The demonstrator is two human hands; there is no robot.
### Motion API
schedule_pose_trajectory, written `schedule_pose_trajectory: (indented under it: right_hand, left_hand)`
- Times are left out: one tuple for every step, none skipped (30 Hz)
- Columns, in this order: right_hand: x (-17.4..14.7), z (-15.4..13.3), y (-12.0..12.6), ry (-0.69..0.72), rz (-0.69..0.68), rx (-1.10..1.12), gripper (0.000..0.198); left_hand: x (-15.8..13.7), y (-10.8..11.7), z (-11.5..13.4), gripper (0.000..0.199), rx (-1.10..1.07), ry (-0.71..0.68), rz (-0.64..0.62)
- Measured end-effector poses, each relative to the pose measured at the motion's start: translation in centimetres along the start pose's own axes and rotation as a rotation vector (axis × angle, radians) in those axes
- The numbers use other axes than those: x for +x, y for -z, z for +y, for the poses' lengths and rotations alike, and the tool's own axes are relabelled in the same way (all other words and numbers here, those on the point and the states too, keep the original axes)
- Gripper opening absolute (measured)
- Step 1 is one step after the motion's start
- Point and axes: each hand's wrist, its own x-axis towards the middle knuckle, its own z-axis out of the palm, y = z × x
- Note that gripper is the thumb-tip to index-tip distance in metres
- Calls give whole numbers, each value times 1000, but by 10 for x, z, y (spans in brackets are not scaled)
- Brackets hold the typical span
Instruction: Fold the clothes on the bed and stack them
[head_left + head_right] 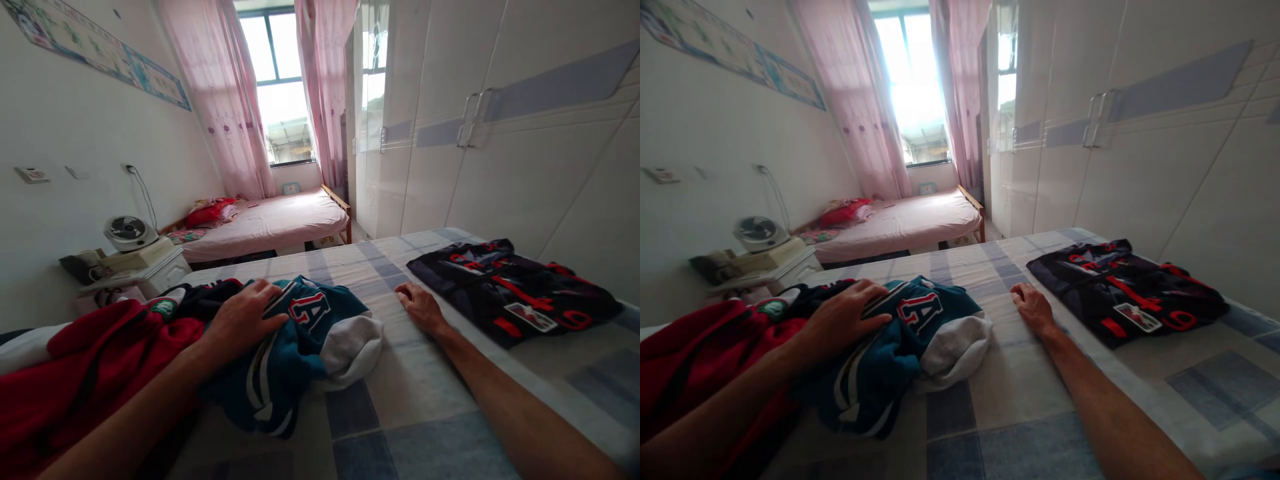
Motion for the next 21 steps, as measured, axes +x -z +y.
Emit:
schedule_pose_trajectory:
  right_hand:
    - [0, 0, 0, 0, 1, 0, 19]
    - [0, 1, -1, 1, 3, 1, 19]
    - [0, 1, -1, 0, 4, 0, 19]
    - [1, 2, -1, -1, 3, 0, 19]
    - [1, 2, -2, -2, 2, -2, 19]
    - [1, 2, -2, -4, 0, -3, 19]
    - [1, 2, -2, -5, -3, -4, 20]
    - [1, 2, -2, -7, -6, -5, 20]
    - [1, 2, -1, -8, -8, -6, 20]
    - [1, 2, -1, -10, -10, -6, 20]
    - [1, 2, -1, -11, -11, -5, 20]
    - [1, 1, -1, -12, -13, -3, 20]
    - [1, 1, -1, -11, -15, 0, 20]
    - [1, 1, 0, -10, -17, 2, 21]
    - [1, 1, 0, -9, -18, 5, 21]
    - [1, 0, 0, -9, -19, 7, 22]
    - [1, 0, 0, -9, -20, 9, 23]
    - [1, 0, 1, -7, -21, 10, 24]
    - [1, 0, 1, -5, -22, 11, 24]
    - [1, 0, 1, -5, -23, 12, 25]
    - [1, 0, 1, -7, -23, 12, 25]
  left_hand:
    - [-3, -11, 2, 26, 117, 21, -79]
    - [-4, -18, 3, 24, 216, 51, -124]
    - [-4, -20, 3, 21, 280, 85, -144]
    - [-1, -17, 1, 20, 317, 115, -146]
    - [3, -8, -1, 21, 332, 140, -130]
    - [8, 6, -3, 24, 341, 165, -101]
    - [14, 24, -7, 28, 354, 200, -47]
    - [19, 42, -11, 33, 365, 241, 48]
    - [24, 60, -14, 37, 375, 285, 166]
    - [27, 75, -18, 39, 355, 332, 388]
    - [28, 85, -22, 40, 337, 361, 575]
    - [29, 89, -25, 40, 317, 361, 694]
    - [29, 89, -29, 39, 298, 327, 700]
    - [29, 85, -34, 37, 282, 271, 595]
    - [29, 78, -40, 34, 265, 212, 426]
    - [30, 73, -47, 31, 247, 168, 257]
    - [33, 69, -55, 28, 228, 149, 140]
    - [36, 70, -64, 27, 211, 162, 110]
    - [40, 75, -74, 27, 199, 203, 153]
    - [44, 85, -83, 29, 191, 249, 231]
    - [47, 97, -93, 30, 181, 286, 307]
